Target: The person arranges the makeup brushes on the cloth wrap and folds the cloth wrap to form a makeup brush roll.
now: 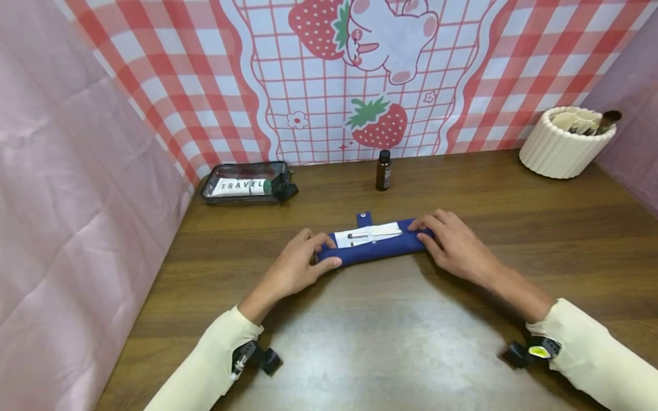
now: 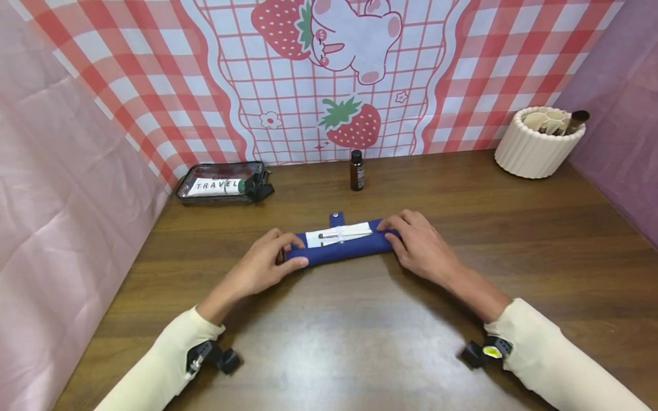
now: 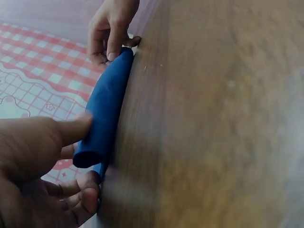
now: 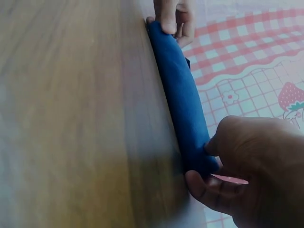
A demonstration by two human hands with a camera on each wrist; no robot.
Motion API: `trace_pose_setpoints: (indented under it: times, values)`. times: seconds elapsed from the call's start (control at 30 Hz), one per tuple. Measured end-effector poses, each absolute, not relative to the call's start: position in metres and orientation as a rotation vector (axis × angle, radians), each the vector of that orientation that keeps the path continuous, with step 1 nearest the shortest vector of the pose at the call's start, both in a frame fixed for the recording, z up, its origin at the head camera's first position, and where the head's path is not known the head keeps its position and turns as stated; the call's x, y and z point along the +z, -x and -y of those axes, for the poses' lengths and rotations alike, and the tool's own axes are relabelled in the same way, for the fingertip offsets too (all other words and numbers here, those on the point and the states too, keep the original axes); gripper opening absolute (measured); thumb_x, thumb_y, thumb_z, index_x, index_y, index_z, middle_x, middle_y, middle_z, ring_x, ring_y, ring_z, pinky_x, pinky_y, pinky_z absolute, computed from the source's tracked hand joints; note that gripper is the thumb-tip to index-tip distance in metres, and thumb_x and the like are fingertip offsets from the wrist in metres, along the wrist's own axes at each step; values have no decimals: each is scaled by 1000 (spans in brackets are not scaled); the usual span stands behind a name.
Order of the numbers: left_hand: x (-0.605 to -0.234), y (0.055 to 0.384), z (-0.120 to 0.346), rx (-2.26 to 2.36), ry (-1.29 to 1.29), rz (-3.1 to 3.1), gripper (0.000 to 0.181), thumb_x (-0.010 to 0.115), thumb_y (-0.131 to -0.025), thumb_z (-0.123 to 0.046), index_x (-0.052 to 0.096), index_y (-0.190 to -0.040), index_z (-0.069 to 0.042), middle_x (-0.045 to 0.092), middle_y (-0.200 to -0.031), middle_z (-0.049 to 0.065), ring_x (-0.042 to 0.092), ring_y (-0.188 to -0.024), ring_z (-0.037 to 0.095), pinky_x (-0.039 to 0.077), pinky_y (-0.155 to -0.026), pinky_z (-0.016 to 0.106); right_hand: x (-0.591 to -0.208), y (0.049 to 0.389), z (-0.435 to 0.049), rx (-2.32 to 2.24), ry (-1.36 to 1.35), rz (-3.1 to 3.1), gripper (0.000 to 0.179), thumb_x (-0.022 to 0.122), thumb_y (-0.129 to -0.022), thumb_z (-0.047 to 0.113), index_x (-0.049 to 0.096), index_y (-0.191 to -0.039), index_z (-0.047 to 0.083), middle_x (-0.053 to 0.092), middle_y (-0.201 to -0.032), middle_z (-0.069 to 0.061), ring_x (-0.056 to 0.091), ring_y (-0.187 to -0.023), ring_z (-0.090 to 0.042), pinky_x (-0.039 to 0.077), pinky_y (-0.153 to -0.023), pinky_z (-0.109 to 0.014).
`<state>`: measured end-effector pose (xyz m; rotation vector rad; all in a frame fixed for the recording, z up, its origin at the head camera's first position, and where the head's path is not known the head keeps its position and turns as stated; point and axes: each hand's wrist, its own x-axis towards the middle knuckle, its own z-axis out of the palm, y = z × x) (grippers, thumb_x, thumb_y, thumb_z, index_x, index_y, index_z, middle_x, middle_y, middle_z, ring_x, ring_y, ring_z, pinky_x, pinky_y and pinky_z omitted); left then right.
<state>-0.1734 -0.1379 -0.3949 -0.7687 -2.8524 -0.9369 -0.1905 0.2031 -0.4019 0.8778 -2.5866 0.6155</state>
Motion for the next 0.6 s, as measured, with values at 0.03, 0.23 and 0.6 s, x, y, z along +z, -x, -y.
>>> trace_pose_setpoints:
  times: [0.03,0.23,0.6]
  values:
    - [-395,173,138,-927,769,2862,24,72,-94,-34,67,-110,-18,51,-92,2,47,-79,16,42,-70,34,-402,191,-203,619,-872,2584,16,68,-94,6,67,-110,10,64,-107,-6,58,-105,-26,44,-90,-48]
    - [-395,175,135,-893,758,2852,21,66,-99,-32,71,-108,-14,55,-94,4,47,-82,18,42,-73,35,-400,192,-202,567,-858,2567,12,70,-92,7,69,-102,13,67,-101,-4,62,-99,-23,49,-82,-47]
    - [-396,184,132,-863,796,2835,16,64,-100,-24,69,-102,-9,60,-129,15,49,-121,33,35,-105,50,-395,204,-206,750,-964,2748,7,66,-97,15,61,-101,13,60,-136,-14,56,-124,-32,45,-98,-53]
